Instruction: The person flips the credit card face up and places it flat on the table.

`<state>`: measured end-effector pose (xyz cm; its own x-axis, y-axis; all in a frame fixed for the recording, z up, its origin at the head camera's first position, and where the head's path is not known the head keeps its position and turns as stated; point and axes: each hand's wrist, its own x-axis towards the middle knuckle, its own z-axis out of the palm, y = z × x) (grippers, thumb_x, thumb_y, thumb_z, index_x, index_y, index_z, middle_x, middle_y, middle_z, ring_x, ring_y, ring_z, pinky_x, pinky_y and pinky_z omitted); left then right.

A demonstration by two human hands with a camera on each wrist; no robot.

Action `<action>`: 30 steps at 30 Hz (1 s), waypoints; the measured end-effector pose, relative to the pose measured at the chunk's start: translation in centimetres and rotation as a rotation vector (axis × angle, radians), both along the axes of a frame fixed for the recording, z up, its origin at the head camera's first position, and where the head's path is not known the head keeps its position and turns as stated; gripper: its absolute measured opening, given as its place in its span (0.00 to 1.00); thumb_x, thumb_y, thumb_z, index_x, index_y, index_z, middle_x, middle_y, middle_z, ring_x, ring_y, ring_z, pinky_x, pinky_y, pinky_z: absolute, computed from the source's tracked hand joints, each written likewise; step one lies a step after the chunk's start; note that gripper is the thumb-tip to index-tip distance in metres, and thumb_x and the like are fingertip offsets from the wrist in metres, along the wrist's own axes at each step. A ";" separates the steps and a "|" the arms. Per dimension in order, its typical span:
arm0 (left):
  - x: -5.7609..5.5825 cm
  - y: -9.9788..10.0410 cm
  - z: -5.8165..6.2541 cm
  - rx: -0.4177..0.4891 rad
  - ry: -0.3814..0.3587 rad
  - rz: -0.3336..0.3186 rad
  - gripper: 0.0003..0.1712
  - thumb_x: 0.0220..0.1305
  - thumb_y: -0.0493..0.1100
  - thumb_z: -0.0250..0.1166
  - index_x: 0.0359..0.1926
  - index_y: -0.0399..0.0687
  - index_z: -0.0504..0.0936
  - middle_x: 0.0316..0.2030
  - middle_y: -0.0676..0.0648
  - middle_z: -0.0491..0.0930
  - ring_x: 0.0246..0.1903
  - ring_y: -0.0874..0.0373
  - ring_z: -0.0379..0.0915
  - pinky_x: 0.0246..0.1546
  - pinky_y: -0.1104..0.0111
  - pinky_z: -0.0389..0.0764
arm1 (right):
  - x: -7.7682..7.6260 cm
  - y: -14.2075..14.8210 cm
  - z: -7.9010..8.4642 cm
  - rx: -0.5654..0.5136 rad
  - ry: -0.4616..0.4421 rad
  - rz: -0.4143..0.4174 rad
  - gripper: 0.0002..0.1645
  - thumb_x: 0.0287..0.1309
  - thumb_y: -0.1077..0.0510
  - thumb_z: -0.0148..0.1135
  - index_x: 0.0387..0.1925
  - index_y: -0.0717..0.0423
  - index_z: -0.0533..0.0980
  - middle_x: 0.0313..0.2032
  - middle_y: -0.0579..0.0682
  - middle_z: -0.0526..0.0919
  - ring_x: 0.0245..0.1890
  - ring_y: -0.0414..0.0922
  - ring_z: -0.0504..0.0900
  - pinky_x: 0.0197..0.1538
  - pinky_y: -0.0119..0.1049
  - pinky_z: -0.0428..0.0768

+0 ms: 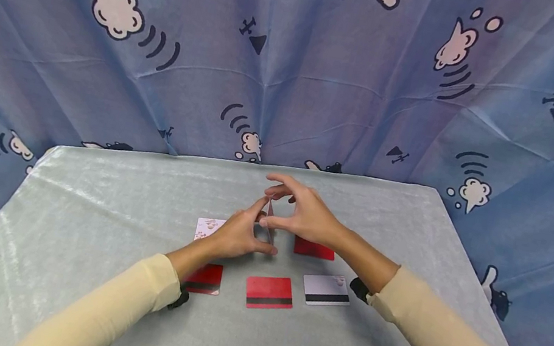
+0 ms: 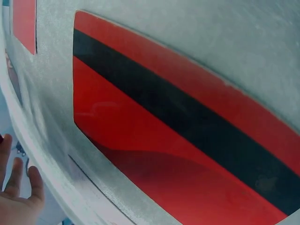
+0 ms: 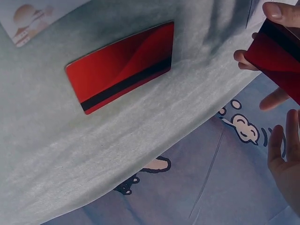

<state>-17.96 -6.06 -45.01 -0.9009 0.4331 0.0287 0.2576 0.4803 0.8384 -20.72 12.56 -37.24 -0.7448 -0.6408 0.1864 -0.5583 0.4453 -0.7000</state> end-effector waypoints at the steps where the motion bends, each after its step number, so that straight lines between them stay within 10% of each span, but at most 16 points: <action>1: 0.0 0.0 0.0 -0.001 -0.003 0.002 0.65 0.46 0.45 0.82 0.77 0.45 0.50 0.52 0.45 0.83 0.56 0.56 0.76 0.60 0.58 0.72 | 0.0 0.0 0.0 0.004 -0.001 0.001 0.48 0.47 0.53 0.80 0.68 0.55 0.67 0.51 0.52 0.85 0.52 0.47 0.82 0.55 0.53 0.75; 15: -0.2 -0.6 0.3 -0.051 0.003 0.015 0.64 0.46 0.45 0.82 0.77 0.60 0.51 0.53 0.47 0.83 0.59 0.54 0.74 0.61 0.54 0.70 | -0.2 0.6 0.0 0.016 0.020 0.000 0.45 0.47 0.51 0.80 0.66 0.55 0.70 0.49 0.50 0.86 0.51 0.48 0.82 0.55 0.48 0.76; 30: -0.3 -1.6 0.6 -0.159 0.074 0.040 0.65 0.45 0.45 0.83 0.78 0.52 0.51 0.51 0.47 0.85 0.63 0.51 0.71 0.62 0.51 0.69 | -0.3 2.1 -0.5 0.054 -0.042 -0.010 0.46 0.46 0.55 0.80 0.66 0.55 0.69 0.51 0.51 0.86 0.54 0.49 0.81 0.56 0.51 0.77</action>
<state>-18.27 -7.67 -44.46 -0.9156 0.4009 0.0298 0.2938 0.6167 0.7303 -21.06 14.66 -37.75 -0.7573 -0.6418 0.1206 -0.5246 0.4880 -0.6976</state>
